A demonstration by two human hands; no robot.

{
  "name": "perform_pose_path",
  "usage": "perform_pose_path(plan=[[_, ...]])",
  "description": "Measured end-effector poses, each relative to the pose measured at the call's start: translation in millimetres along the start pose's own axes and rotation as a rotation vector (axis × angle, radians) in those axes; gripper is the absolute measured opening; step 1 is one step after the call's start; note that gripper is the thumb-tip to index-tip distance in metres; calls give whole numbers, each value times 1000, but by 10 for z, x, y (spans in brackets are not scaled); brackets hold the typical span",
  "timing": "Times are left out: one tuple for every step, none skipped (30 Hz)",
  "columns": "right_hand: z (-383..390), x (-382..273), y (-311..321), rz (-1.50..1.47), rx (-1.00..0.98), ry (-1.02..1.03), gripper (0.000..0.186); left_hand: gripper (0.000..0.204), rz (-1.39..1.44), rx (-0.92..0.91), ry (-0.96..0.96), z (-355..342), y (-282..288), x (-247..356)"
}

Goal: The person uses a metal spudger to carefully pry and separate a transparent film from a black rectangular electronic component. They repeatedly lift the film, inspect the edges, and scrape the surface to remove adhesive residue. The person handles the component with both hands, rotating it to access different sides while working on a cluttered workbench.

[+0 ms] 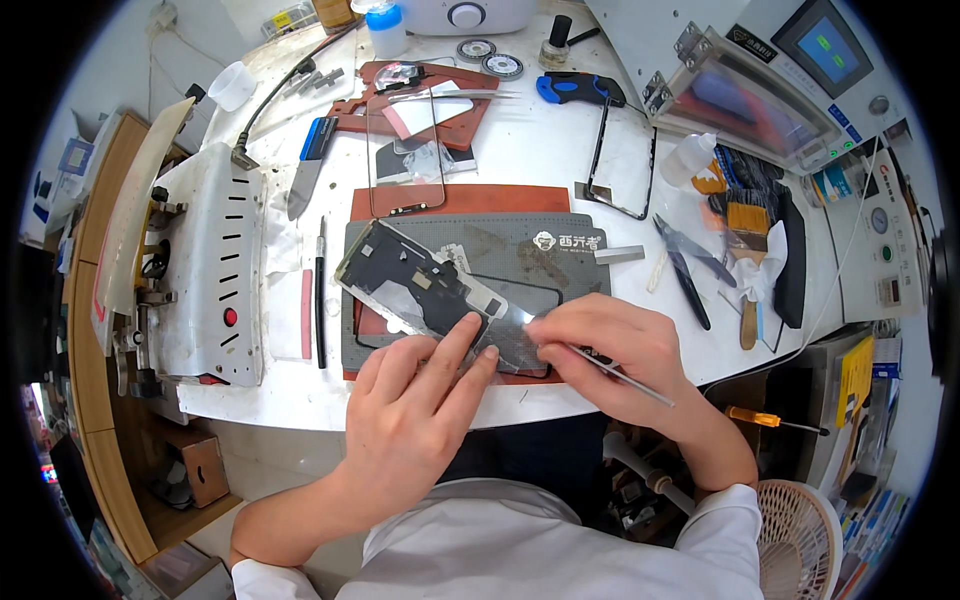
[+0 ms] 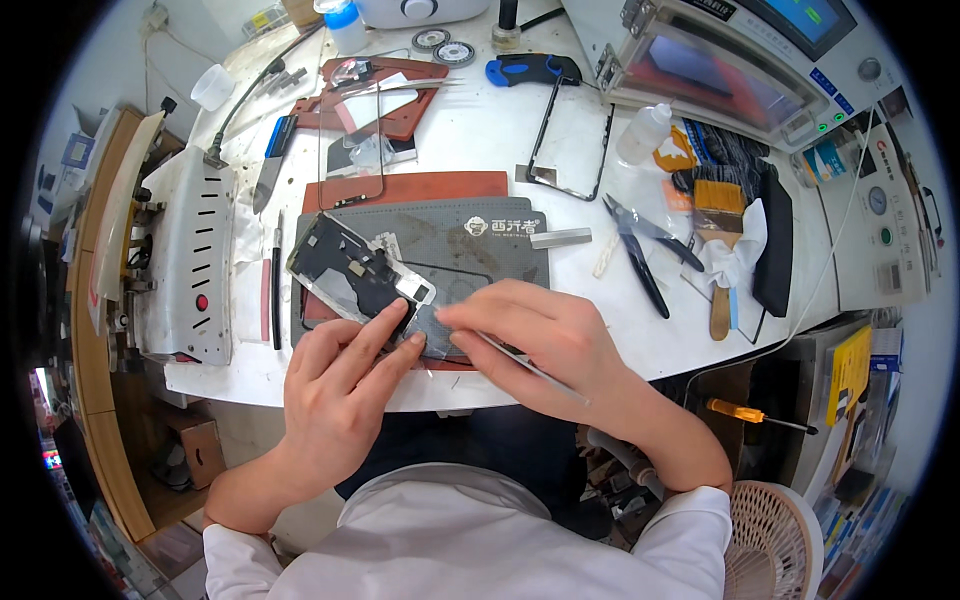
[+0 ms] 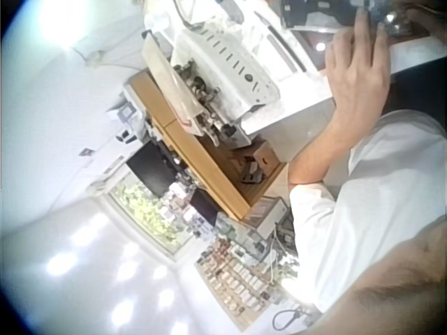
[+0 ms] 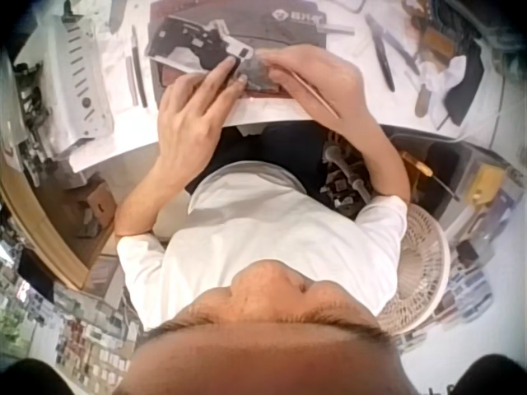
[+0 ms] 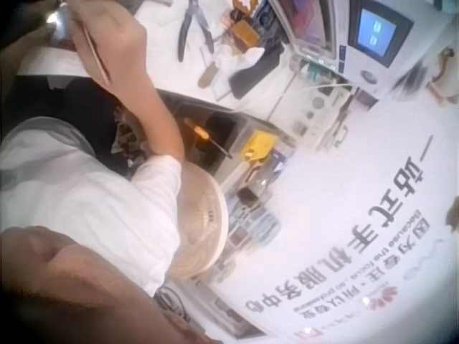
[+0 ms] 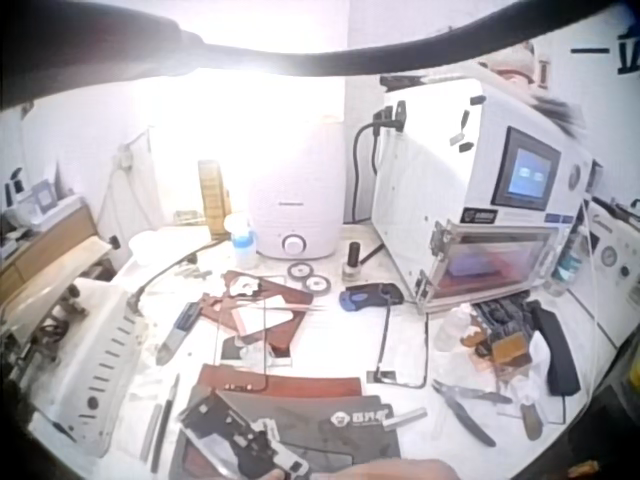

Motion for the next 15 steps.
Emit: perform_pose_path(plan=[[-15, -5, -16, 77, -6, 69, 30, 38, -4, 14, -7, 4, -7, -1], [-43, -7, -39, 153, -13, 138, 33, 37, -9, 28, -14, 8, -13, -2], [-64, -13, -59, 232, -19, 206, 36, 36, -5, 36, -14, 10, -18, -6], [-76, -11, -79, 273, -52, 212, 38, 35, -2, 44, -14, 12, -23, -12], [-85, -10, -96, 314, -86, 217, 40, 34, 2, 53, -14, 16, -28, -15], [-95, -8, -105, 356, -118, 225, 42, 34, -7, 68, -24, 16, -24, -14], [-86, 11, -103, 341, -109, 215, 42, 33, -17, 83, -33, 17, -21, -12], [-63, 40, -104, 326, -100, 205, 41, 32, -26, 98, -43, 21, -14, -8], [-46, 63, -106, 311, -92, 195, 41, 31, -11, 110, -49, 33, -6, 1], [-39, 70, -106, 304, -85, 196, 40, 31, 3, 121, -55, 54, 3, 19], [-34, 71, -105, 297, -79, 197, 39, 30, 17, 132, -61, 78, 15, 41], [-39, 68, -105, 290, -69, 200, 39, 29, 47, 151, -78, 100, 47, 61], [-37, 68, -95, 265, -52, 180, 38, 29, 78, 169, -94, 127, 84, 87], [-29, 64, -77, 240, -35, 159, 38, 28, 108, 187, -111, 152, 116, 115], [-27, 57, -61, 215, -16, 141, 38, 30, 141, 237, -123, 170, 123, 132]])
Point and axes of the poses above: each hand's wrist, its own z-axis away from the middle knuckle, its own y-axis out of the back of the hand, x = y × z, the point moved 2 cm from there along -z, towards the middle knuckle, and after that the axes turned 9 degrees about y, right-handed, at the moved point
